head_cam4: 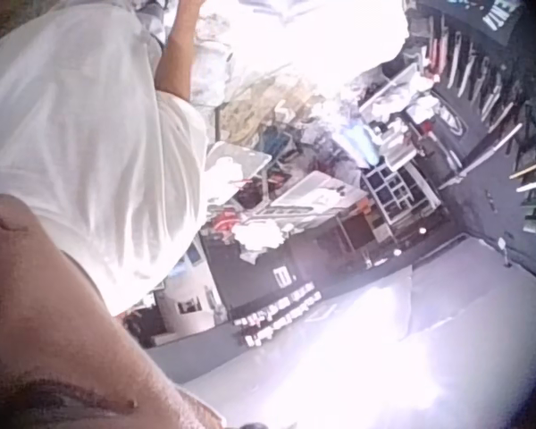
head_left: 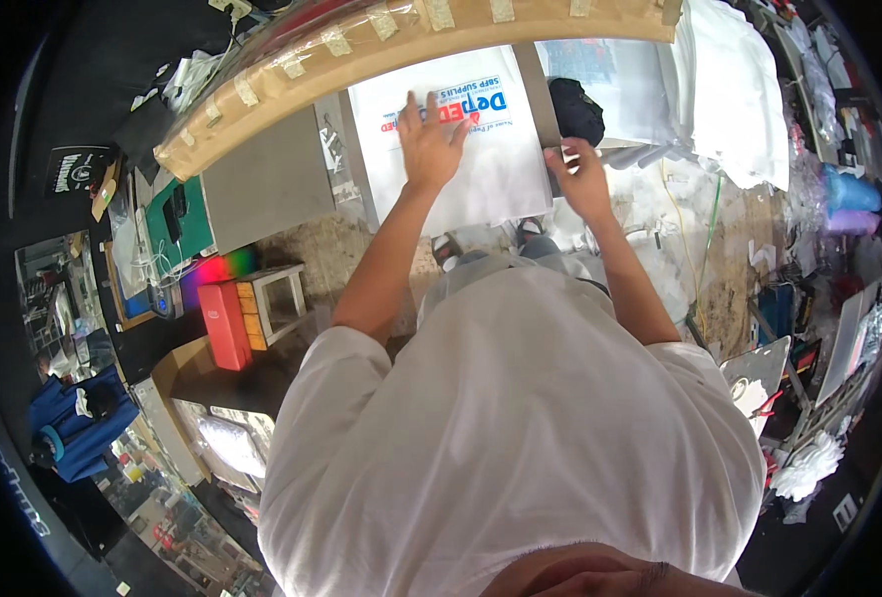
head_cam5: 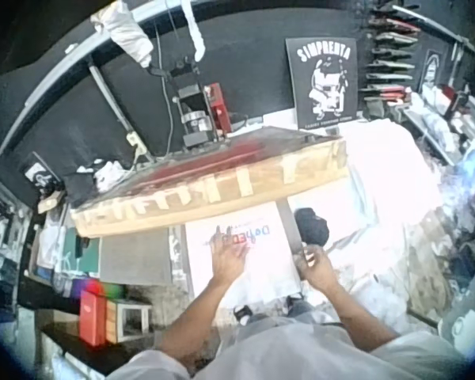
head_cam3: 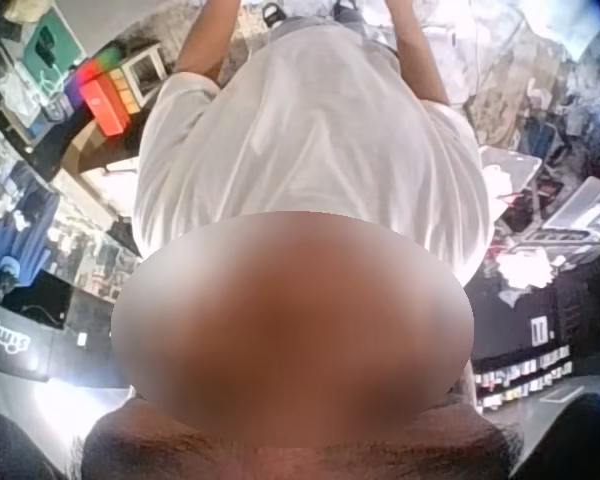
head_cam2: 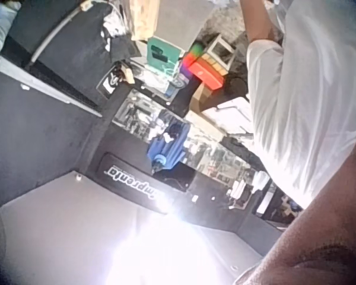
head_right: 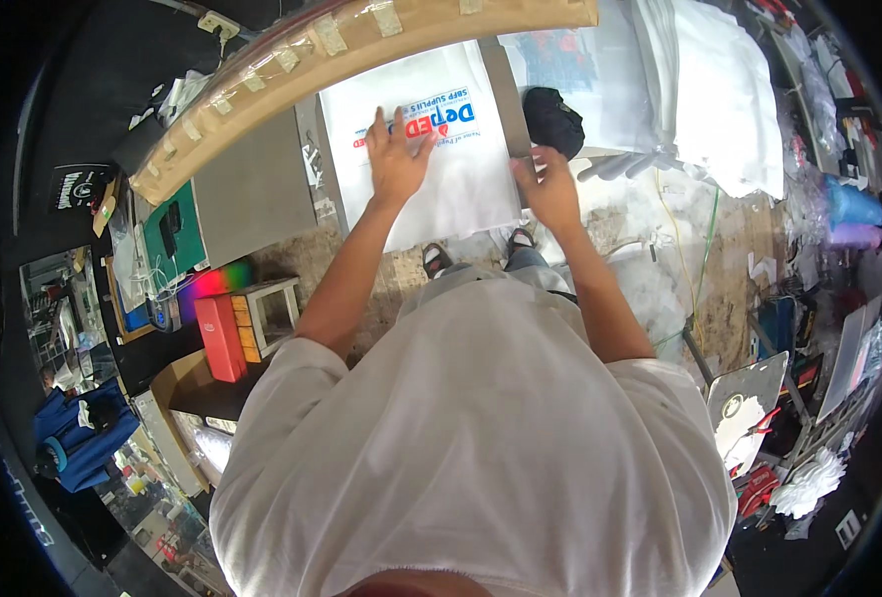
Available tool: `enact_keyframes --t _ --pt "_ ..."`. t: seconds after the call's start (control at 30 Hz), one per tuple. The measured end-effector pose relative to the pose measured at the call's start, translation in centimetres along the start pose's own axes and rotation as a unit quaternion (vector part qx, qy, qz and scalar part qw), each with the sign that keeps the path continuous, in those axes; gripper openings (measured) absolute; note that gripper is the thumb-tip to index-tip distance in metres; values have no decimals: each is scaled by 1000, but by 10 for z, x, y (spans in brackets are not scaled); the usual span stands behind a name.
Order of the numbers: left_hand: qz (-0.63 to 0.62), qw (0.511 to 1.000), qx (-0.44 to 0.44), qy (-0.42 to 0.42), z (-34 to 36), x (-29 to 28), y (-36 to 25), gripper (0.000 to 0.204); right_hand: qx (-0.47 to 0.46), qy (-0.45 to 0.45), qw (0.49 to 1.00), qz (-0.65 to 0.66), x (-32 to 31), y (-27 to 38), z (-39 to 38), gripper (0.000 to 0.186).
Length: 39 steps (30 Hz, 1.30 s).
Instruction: The person performs screen printing on shirts and uses a heat press. The person aligns a shirt on the printing station, applies ink using a squeegee over a silk screen frame, and uses a heat press machine to set the design.
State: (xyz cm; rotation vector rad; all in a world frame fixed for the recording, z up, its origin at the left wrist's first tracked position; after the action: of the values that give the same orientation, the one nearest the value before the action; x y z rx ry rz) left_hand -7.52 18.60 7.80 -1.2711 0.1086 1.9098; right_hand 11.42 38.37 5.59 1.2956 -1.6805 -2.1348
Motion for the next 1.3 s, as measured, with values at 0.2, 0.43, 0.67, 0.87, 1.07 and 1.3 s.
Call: enact_keyframes --t 0.2,0.43,0.67,0.87,1.07,1.3 --pt "4 984 -167 -64 -75 -78 95 62 -66 44 993 -91 25 4 -16 72" --pt "-290 870 -395 53 -160 -78 100 46 20 122 983 -135 32 11 -7 85" --pt "-23 976 -209 -55 -134 -111 65 44 59 107 985 -121 41 -6 -13 89" --pt "-534 666 -511 100 -162 -59 105 36 84 110 989 -46 63 1 -22 63" --pt "-421 742 -514 -92 -138 -176 211 22 -24 174 984 -42 164 77 -57 58" --pt "-631 558 -491 -223 -146 -205 376 49 129 239 959 82 372 159 -84 49"
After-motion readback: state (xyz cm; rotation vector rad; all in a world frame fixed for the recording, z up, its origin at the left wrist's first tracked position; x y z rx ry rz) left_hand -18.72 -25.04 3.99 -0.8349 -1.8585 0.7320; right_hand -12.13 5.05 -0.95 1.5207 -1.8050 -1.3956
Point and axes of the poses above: each hand's wrist, its own z-axis towards the middle knuckle, its own x-axis out of the palm, y = z × x, the point moved 7 cm from there along z, towards the middle knuckle, and after that the axes turned 5 degrees about -y, right-handed, at the moved point
